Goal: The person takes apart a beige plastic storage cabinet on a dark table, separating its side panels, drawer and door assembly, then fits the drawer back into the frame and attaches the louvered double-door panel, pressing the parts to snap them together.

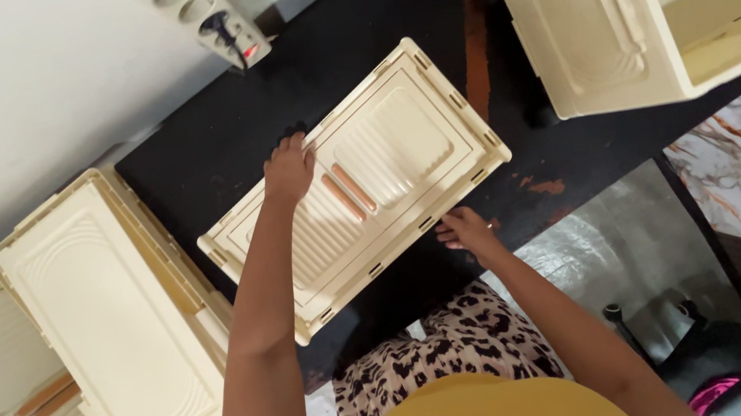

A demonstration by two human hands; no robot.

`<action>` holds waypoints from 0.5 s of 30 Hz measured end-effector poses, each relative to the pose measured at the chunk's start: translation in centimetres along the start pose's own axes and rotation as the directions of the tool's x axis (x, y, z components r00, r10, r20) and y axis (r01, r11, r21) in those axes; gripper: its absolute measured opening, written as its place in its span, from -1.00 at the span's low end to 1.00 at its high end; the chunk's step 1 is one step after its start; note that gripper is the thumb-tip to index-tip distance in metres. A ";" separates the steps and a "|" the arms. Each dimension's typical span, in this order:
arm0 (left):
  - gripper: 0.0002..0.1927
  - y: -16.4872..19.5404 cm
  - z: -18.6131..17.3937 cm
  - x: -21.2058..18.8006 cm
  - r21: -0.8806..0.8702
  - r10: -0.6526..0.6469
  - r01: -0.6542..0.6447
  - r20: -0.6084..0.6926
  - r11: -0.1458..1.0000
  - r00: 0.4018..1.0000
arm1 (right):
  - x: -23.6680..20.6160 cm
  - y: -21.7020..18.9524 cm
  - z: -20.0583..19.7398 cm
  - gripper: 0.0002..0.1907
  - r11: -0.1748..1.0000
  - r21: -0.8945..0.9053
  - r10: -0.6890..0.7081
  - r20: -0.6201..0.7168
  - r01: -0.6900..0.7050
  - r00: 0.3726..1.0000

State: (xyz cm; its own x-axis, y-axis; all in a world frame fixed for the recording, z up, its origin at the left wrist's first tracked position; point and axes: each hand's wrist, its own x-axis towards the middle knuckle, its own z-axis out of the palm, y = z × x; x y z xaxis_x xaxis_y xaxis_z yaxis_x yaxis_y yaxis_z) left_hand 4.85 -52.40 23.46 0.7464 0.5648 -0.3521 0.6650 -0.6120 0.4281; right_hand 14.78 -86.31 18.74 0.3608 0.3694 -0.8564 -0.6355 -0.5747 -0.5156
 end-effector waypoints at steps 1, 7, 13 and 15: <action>-0.58 0.1 0.2 0.6 0.030 -0.033 0.032 0.020 0.999 0.999 | 0.4 0.0 0.1 -0.60 1.000 0.003 0.021 0.021 -0.021 1.000; -0.63 -1.0 1.6 2.6 -0.038 -0.051 0.050 -0.007 0.998 0.999 | 2.5 0.3 0.5 -0.59 0.997 0.008 0.078 -0.015 -0.078 0.997; -0.62 -1.4 2.5 2.9 -0.069 -0.132 0.134 0.027 0.989 0.991 | 3.7 0.8 0.5 -0.63 0.997 0.031 0.071 0.020 -0.071 0.997; -0.60 -1.2 2.4 3.0 -0.038 -0.176 0.179 0.067 0.983 0.982 | 3.9 0.8 0.5 -0.65 0.995 0.079 0.051 0.045 -0.054 0.998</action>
State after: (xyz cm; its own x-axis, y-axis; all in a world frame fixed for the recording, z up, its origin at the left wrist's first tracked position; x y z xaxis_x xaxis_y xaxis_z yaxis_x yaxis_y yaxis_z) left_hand 6.36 -51.36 19.88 0.6175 0.6257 -0.4766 0.7864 -0.4796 0.3892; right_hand 15.32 -84.98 15.01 0.2966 0.3723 -0.8794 -0.7060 -0.5346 -0.4644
